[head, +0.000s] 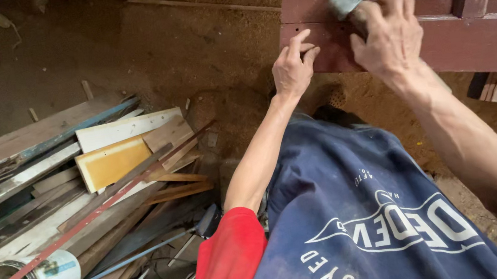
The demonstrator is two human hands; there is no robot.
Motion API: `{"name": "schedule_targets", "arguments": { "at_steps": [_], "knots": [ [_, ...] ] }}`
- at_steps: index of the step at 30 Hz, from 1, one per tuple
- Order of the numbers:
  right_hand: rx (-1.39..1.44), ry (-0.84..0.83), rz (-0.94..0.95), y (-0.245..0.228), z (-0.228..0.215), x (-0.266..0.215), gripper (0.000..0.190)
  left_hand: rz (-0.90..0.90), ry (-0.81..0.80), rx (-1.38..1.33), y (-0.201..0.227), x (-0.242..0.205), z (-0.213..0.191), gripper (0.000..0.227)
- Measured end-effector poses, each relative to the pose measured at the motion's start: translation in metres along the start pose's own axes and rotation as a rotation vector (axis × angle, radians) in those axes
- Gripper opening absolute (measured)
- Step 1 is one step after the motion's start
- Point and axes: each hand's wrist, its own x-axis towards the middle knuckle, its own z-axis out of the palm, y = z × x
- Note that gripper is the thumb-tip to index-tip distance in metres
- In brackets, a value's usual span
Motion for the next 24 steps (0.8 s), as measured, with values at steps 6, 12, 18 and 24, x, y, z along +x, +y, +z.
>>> {"name": "schedule_targets", "arguments": {
  "at_steps": [6,12,18,24],
  "knots": [
    [0.368,0.011,-0.204,-0.055,0.018,0.012,0.02,0.028,0.084,-0.065,0.005,-0.003,-0.01,0.049],
    [0.403,0.164,-0.292,-0.062,0.024,0.007,0.014,0.109,0.192,-0.143,-0.011,-0.022,-0.009,0.046],
    [0.471,0.164,-0.276,-0.066,0.019,0.002,0.012,-0.778,0.349,-0.925,-0.081,-0.03,0.016,0.034],
    [0.376,0.109,-0.331,-0.067,0.021,0.008,0.01,-0.818,-0.349,-2.042,-0.099,-0.028,0.079,0.023]
  ]
}}
